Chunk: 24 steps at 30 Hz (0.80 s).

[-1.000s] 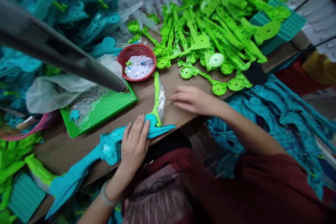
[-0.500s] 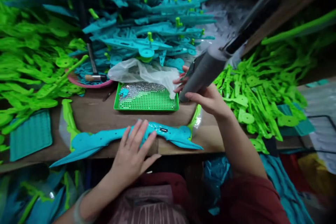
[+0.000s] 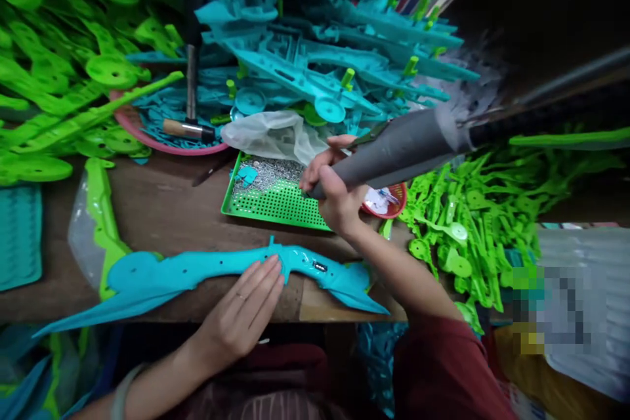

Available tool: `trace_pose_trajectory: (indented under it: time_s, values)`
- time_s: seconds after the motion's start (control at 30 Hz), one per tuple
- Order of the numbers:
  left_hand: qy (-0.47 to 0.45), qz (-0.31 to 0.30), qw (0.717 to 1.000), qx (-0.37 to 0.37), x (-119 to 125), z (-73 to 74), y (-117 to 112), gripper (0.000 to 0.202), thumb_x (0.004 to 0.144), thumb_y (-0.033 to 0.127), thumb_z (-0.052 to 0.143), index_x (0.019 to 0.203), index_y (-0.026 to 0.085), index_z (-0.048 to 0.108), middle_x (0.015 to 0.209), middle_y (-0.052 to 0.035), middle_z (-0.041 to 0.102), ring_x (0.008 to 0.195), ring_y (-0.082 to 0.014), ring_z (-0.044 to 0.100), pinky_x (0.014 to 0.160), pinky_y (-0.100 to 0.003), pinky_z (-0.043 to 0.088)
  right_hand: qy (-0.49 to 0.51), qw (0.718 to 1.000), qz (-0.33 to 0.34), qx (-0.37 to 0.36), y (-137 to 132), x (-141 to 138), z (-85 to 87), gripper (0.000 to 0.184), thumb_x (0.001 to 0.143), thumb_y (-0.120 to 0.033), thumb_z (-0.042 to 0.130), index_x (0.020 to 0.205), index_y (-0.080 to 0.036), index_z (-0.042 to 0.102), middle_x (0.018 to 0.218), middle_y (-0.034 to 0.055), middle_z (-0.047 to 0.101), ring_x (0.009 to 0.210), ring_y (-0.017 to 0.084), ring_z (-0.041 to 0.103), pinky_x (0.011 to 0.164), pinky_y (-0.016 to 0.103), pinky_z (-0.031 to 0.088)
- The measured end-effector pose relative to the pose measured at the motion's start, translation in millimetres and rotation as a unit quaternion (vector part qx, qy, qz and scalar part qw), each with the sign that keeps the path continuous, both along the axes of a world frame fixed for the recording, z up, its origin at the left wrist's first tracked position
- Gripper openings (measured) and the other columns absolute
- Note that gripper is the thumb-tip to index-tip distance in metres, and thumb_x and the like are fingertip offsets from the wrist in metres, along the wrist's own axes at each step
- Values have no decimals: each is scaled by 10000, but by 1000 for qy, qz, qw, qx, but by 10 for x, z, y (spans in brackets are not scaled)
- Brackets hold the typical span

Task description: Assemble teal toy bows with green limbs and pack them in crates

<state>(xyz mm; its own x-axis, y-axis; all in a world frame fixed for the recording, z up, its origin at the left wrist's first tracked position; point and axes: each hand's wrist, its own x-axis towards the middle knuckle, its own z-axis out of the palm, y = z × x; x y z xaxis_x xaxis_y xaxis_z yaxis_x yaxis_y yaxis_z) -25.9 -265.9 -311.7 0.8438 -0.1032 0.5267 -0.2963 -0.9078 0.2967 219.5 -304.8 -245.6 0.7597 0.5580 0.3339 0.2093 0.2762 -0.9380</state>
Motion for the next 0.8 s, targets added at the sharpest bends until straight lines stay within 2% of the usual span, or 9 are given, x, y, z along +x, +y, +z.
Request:
trace_pose_trajectory:
  time_s: [0.1,0.2,0.3,0.5,0.6,0.73,0.8]
  values:
    - [-6,7,1000,9,-26,15,-6,392,963,24,448,1326,-20,587,1388,-261,605,1419,-370,460,1168,-527,443,2,1000,23,-8,248,-22,-145,566,791,-652,641,1155,-285,411,632,-80,459,479,144,515,535,354,524]
    - [6,47,999,17,-49,48,-14,400,984,36,396,1294,57,649,1349,-185,659,1425,-313,468,1229,-498,353,9,1000,27,-5,368,-36,-235,552,786,-655,624,1125,-290,387,622,-85,449,456,143,499,496,344,501]
    - [4,60,998,12,-66,63,-13,399,999,66,384,1273,88,673,1331,-136,682,1391,-274,510,1250,-477,312,13,999,16,-34,400,-48,-269,558,768,-686,590,1096,-300,354,611,-91,427,441,145,480,482,351,495]
    - [5,51,999,5,-74,23,8,363,987,117,463,1283,90,672,1373,-127,657,1330,-272,555,1214,-460,351,-12,995,-9,-95,398,-52,-297,531,787,-707,487,1092,-308,312,611,-82,364,463,166,488,490,370,486]
    - [2,62,998,13,-94,1,-6,355,995,150,475,1283,120,680,1387,-94,653,1277,-238,573,1141,-411,403,-30,994,-13,-101,396,-53,-339,549,796,-716,461,1130,-312,299,625,-78,345,456,160,451,500,368,492]
    - [-3,106,993,53,-137,-10,-61,348,1003,196,493,1292,171,685,1479,-38,577,1071,-191,602,902,-368,468,-47,993,-26,-103,433,-28,-391,601,831,-731,425,1245,-319,286,655,-65,349,493,168,470,530,365,500]
    - [-4,125,989,73,-147,-6,-80,348,1003,210,497,1290,176,689,1529,-30,520,960,-176,589,815,-366,457,-46,993,-30,-104,434,-24,-346,595,849,-717,419,1272,-317,295,654,-61,353,498,173,480,537,369,507]
